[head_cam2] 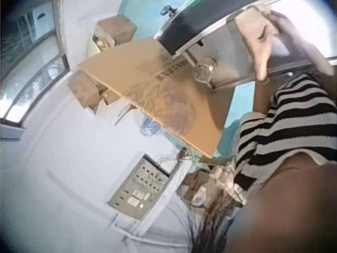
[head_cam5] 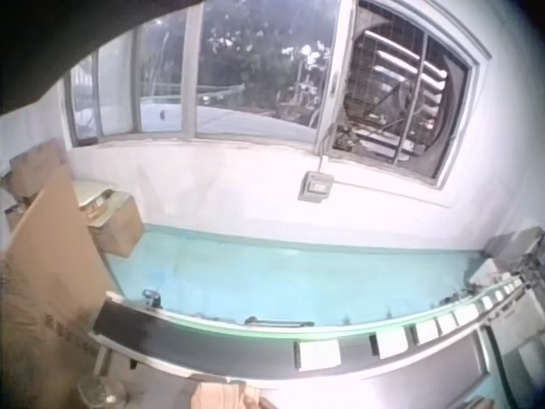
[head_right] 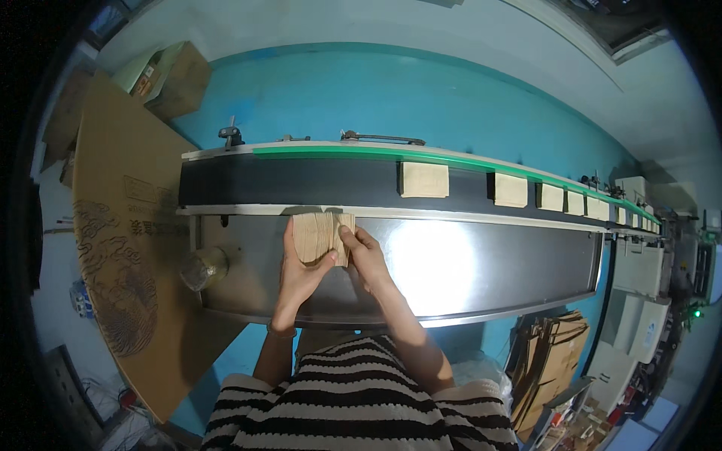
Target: Picking up stacks of flat cardboard pieces from a processing machine and placing them onto a conveyor belt for further transport.
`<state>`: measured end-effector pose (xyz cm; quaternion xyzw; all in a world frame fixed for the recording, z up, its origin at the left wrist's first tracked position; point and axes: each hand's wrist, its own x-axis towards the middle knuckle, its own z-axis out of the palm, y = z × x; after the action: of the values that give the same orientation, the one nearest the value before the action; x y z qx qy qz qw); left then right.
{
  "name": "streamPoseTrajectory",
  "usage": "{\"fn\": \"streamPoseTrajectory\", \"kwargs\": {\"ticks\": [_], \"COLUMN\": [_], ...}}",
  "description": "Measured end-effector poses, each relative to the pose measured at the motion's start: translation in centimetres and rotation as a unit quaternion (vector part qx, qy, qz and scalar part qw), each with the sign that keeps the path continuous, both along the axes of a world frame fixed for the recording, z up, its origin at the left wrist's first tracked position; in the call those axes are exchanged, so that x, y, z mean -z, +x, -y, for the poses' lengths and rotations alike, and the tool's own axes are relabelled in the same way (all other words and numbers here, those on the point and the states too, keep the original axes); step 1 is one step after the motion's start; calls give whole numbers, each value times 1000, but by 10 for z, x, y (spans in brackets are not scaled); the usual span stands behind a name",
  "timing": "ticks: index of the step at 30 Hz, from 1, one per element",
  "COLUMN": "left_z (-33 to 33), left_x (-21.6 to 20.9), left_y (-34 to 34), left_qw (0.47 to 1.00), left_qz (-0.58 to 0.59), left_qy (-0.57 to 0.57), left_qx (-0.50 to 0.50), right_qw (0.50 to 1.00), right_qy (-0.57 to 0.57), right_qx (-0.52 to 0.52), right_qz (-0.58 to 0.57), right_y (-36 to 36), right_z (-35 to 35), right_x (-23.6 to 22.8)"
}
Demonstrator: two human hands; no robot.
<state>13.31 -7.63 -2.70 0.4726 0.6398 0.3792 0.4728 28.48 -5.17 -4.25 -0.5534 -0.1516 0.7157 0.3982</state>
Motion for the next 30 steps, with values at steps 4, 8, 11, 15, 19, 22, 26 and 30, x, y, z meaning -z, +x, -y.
{"fn": "streamPoseTrajectory", "kwargs": {"ticks": [4, 8, 11, 15, 19, 22, 26, 30], "left_z": [2, 0, 5, 5, 2, -2, -9, 3], "left_x": [2, 1, 8, 15, 4, 7, -5, 11], "left_y": [-9, -15, -15, -19, -22, -21, -15, -16], "left_qw": [1000, 999, 1000, 999, 998, 1000, 993, 999], "left_qz": [-4, -40, 13, 2, -34, 15, 56, -2], "left_qy": [11, 22, 0, 23, 61, 16, -85, -27], "left_qx": [-20, -7, 2, 22, 2, -16, -53, -47], "right_qw": [931, 992, 964, 970, 997, 973, 982, 903], "right_qy": [181, 56, 148, 105, -14, 108, 129, 164], "right_qx": [-174, 104, -33, -101, -13, -121, 108, 205], "right_qz": [265, 47, 218, 197, -71, 164, 83, 340], "right_y": [-1, 18, -19, -40, -36, -27, -5, 41], "right_z": [9, -25, -4, 2, 3, 5, -40, -16], "right_x": [6, 22, 18, 8, 11, 6, 11, 29]}}
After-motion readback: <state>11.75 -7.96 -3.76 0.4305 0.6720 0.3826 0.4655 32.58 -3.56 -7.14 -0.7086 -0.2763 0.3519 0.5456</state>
